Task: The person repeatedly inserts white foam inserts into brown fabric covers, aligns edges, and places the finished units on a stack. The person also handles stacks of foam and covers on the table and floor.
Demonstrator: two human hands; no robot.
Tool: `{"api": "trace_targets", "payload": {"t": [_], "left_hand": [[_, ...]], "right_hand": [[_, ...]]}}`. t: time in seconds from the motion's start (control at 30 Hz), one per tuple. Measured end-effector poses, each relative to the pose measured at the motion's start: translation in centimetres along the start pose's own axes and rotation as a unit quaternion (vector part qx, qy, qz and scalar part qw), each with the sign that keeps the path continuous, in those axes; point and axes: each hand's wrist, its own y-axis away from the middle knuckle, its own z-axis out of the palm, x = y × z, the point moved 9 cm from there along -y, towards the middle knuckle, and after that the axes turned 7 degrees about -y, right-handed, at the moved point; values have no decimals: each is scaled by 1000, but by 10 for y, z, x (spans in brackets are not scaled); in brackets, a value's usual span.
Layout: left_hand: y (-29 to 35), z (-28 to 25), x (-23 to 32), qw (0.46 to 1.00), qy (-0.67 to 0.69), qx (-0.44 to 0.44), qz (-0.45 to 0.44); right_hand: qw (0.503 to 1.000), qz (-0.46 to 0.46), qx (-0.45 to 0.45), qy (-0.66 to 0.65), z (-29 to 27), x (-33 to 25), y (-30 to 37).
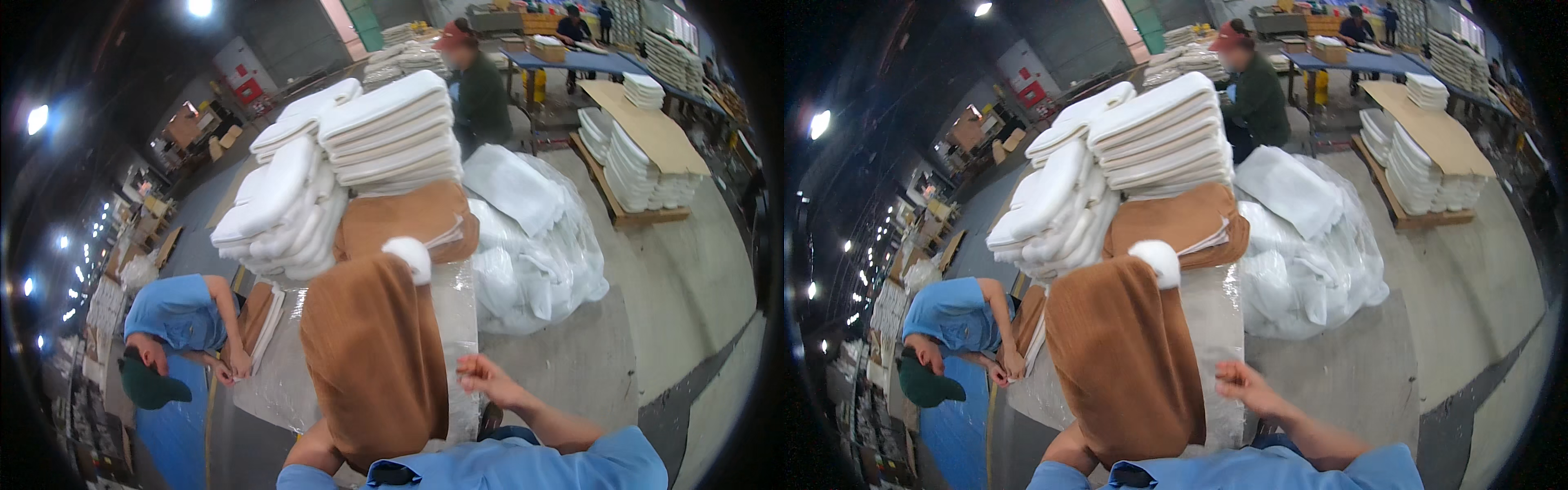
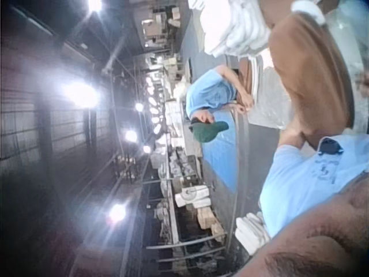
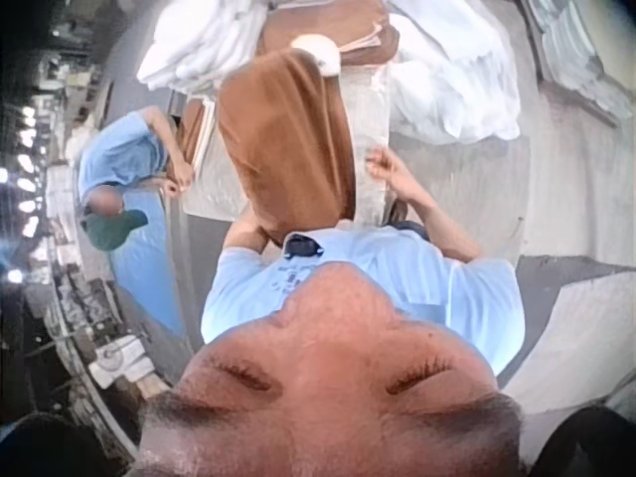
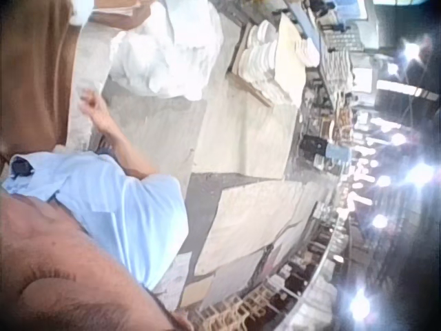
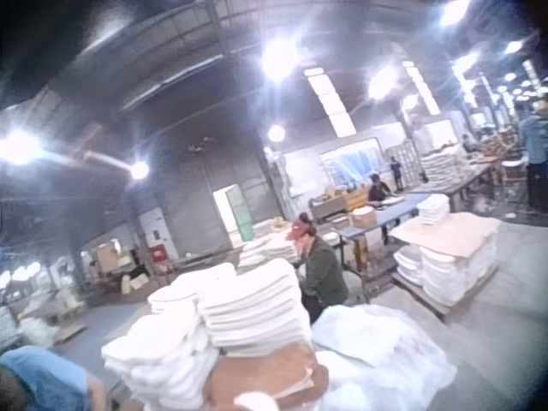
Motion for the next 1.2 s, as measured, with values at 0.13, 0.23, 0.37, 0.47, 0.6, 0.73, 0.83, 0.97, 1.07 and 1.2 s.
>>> {"api": "trace_targets", "payload": {"t": [0.13,0.23,0.37,0.47,0.6,0.73,0.83,0.97,1.07,1.2], "left_hand": [[-5,3,12,999,-31,-11,-4],[-7,9,21,999,-42,-17,-9],[-19,13,36,997,-69,-27,-16],[-26,12,47,995,-92,-40,-22],[-36,7,55,990,-123,-61,-33],[-49,3,59,983,-168,-66,-33],[-58,2,68,973,-228,-44,-13],[-59,4,91,900,-432,30,47],[-62,20,126,845,-520,66,102],[-79,62,188,893,-389,64,220]], "right_hand": [[975,-202,94,-24,4,-45,7],[963,-186,177,-84,1,-24,18],[941,-138,237,-197,-12,0,25],[935,-137,239,-222,-11,-2,28],[946,-15,199,-254,5,20,46],[942,-37,118,-312,20,26,63],[943,-9,109,-314,13,47,61],[941,54,216,-256,-15,96,46],[914,63,316,-245,-44,121,40],[928,28,315,-196,-52,121,48]]}}
